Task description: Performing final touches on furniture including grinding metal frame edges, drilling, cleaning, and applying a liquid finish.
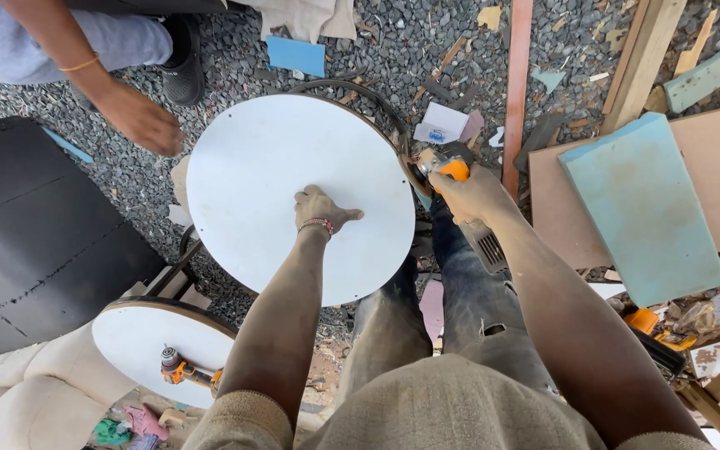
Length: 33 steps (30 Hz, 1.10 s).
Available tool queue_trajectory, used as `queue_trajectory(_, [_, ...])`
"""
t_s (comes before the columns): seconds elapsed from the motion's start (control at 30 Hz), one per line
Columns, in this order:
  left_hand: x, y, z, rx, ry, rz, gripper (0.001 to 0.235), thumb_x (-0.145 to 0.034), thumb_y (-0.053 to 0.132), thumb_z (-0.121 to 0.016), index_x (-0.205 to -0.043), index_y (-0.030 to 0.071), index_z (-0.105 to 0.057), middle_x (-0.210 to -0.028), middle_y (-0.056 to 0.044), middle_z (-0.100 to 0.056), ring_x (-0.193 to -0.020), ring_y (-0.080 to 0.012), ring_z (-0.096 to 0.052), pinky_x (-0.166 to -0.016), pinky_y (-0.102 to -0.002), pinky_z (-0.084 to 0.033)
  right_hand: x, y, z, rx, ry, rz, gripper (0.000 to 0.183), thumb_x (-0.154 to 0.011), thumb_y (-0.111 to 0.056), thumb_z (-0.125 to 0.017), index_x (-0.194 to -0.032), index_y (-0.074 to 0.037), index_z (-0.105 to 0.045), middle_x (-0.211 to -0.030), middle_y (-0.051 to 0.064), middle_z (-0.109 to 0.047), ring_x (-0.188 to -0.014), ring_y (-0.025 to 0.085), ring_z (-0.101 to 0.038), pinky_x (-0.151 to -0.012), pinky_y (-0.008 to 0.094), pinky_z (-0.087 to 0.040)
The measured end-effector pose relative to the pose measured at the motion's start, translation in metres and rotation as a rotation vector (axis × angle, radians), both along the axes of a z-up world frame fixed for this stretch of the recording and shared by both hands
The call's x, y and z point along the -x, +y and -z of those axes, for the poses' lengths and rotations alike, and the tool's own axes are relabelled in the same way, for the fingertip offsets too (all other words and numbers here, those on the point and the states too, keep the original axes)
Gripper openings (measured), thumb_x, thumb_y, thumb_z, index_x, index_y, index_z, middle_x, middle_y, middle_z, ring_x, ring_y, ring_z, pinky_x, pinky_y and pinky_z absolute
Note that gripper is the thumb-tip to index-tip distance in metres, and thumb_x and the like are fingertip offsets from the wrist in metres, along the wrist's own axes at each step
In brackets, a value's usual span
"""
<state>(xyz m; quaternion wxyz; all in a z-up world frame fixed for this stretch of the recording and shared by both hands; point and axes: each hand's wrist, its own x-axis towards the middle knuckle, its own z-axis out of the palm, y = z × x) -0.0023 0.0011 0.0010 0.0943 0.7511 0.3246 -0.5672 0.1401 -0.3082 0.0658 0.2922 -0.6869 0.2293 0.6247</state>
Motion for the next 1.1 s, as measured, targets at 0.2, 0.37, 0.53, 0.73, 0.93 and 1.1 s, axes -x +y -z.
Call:
queue_trajectory(0.2, [0.001,-0.002,0.005,-0.045,-0.023,0.028,0.129,-0.067,0.092,-0.1,-0.144,-0.003,-0.059,-0.149,-0.027,-0.068,-0.15,-0.0431,-0.064,-0.134,-0.048,-0.053,0.0,0.004,0.002,-0.015,-0.052,0.068,0.096,-0.094,-0.076,-0.087,-0.148,0.002,-0.074,-0.147,0.03,-0.076,-0.148,0.049,-0.069,-0.115,0.066,-0.059])
queue_trajectory(0.37, [0.002,-0.005,0.003,-0.043,-0.063,-0.073,0.131,-0.065,0.089,-0.104,-0.144,-0.003,-0.055,-0.15,-0.03,-0.065,-0.15,-0.0462,-0.064,-0.133,-0.047,-0.053,-0.026,0.025,0.014,-0.073,-0.17,-0.02,0.087,-0.096,-0.083,-0.081,-0.134,-0.005,-0.077,-0.132,0.023,-0.08,-0.137,0.045,-0.076,-0.11,0.06,-0.06])
queue_trajectory(0.53, [0.002,-0.005,-0.008,-0.037,-0.063,-0.101,0.129,-0.066,0.086,-0.106,-0.144,-0.004,-0.054,-0.15,-0.031,-0.063,-0.15,-0.0475,-0.065,-0.132,-0.048,-0.054,-0.017,0.015,0.027,-0.104,-0.189,-0.055,0.075,-0.097,-0.083,-0.084,-0.11,-0.009,-0.075,-0.117,0.019,-0.081,-0.124,0.042,-0.08,-0.101,0.061,-0.062])
queue_trajectory(0.73, [0.005,-0.006,0.006,-0.048,-0.077,-0.062,0.131,-0.065,0.088,-0.105,-0.144,-0.003,-0.055,-0.149,-0.029,-0.064,-0.149,-0.0457,-0.065,-0.132,-0.048,-0.054,-0.009,0.012,-0.011,0.005,-0.094,-0.087,0.102,-0.089,-0.086,-0.083,-0.145,-0.001,-0.077,-0.147,0.025,-0.08,-0.15,0.044,-0.07,-0.121,0.059,-0.057])
queue_trajectory(0.93, [0.009,-0.001,0.02,-0.044,-0.106,-0.009,0.131,-0.063,0.092,-0.103,-0.141,-0.004,-0.058,-0.144,-0.029,-0.068,-0.146,-0.0449,-0.066,-0.131,-0.048,-0.055,-0.01,0.017,-0.011,0.008,-0.155,-0.052,0.106,-0.091,-0.09,-0.081,-0.147,0.001,-0.077,-0.146,0.027,-0.08,-0.15,0.047,-0.07,-0.123,0.06,-0.057])
queue_trajectory(1.1, [0.012,-0.003,0.014,-0.029,-0.113,0.038,0.129,-0.064,0.093,-0.101,-0.14,-0.004,-0.06,-0.144,-0.028,-0.07,-0.145,-0.0428,-0.066,-0.131,-0.047,-0.054,-0.032,0.027,0.01,-0.054,-0.178,-0.091,0.108,-0.091,-0.092,-0.081,-0.148,0.0,-0.078,-0.143,0.024,-0.081,-0.145,0.046,-0.072,-0.117,0.06,-0.058])
